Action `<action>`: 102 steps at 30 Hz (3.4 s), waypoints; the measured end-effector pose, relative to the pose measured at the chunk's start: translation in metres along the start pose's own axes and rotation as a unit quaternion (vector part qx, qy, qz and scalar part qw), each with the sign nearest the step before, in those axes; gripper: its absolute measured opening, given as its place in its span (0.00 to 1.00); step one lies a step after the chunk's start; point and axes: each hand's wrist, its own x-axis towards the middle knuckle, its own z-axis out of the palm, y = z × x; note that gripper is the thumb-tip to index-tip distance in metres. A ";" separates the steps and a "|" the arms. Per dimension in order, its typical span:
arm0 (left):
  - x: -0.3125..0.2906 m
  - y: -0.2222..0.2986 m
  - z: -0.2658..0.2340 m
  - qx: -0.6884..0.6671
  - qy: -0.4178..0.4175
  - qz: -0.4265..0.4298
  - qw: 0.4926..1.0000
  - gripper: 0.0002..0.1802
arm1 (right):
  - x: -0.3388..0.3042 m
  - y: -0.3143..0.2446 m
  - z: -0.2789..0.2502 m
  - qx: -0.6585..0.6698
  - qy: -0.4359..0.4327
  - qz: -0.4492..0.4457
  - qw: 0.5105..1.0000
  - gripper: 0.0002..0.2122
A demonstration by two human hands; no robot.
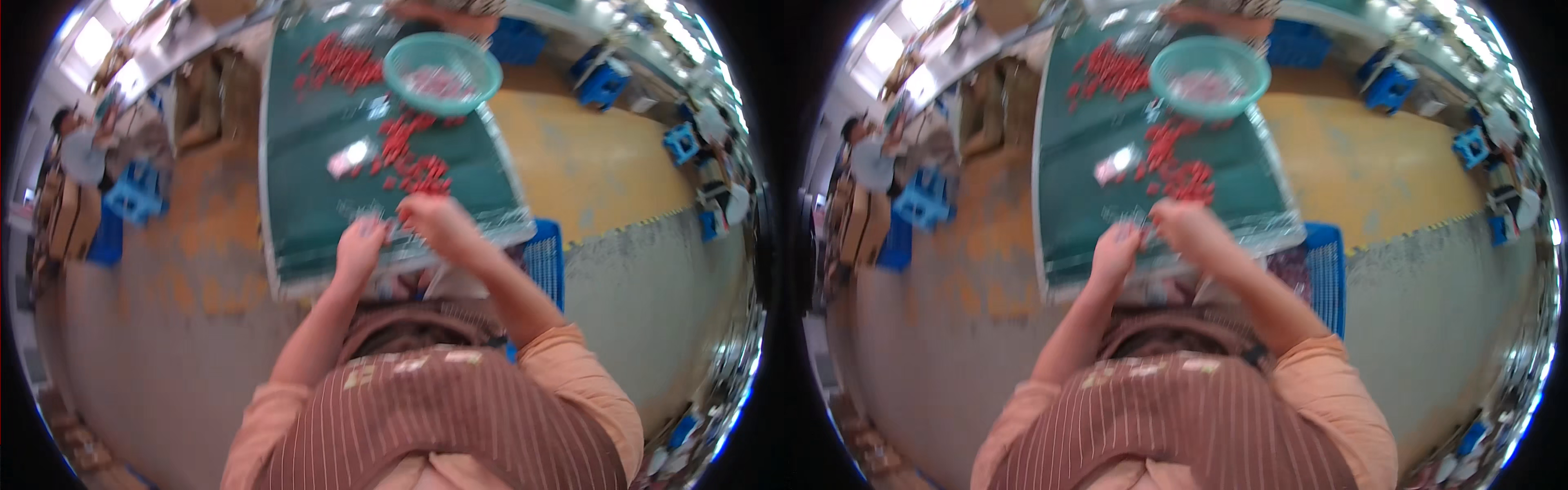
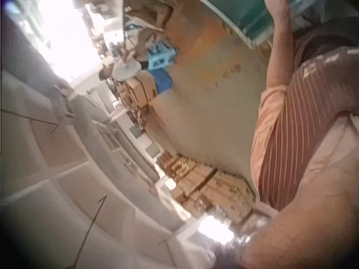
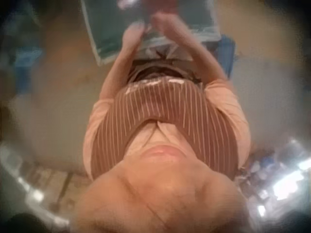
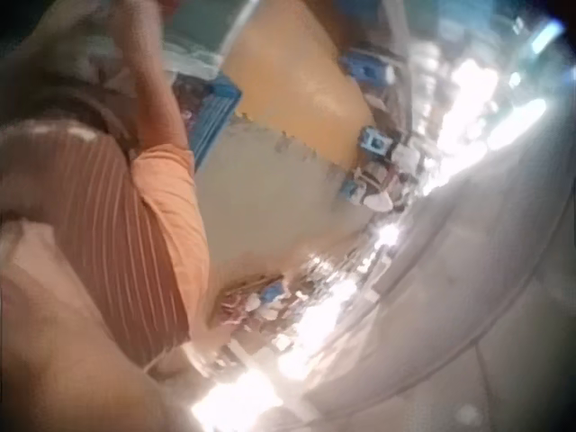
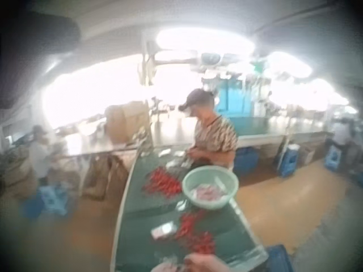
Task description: The person packages hardware by opening plastic bags, inserting screws and plastic anchors into each bag by hand, and sealing the bags.
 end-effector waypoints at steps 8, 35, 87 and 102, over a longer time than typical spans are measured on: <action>-0.017 0.024 0.007 -0.011 -0.009 -0.047 0.999 0.07 | -0.002 -0.007 0.008 -0.031 -0.043 -0.011 0.999 0.05; -0.019 0.024 -0.001 -0.183 -0.118 -0.181 0.959 0.08 | -0.016 0.012 0.015 -0.097 -0.040 -0.112 0.988 0.04; -0.043 0.048 0.004 -0.141 -0.080 -0.018 0.987 0.03 | -0.027 -0.003 0.001 0.269 0.005 0.130 0.954 0.08; -0.037 0.057 0.009 0.105 -0.029 0.059 0.992 0.09 | -0.023 -0.006 0.001 0.134 0.083 -0.037 0.987 0.08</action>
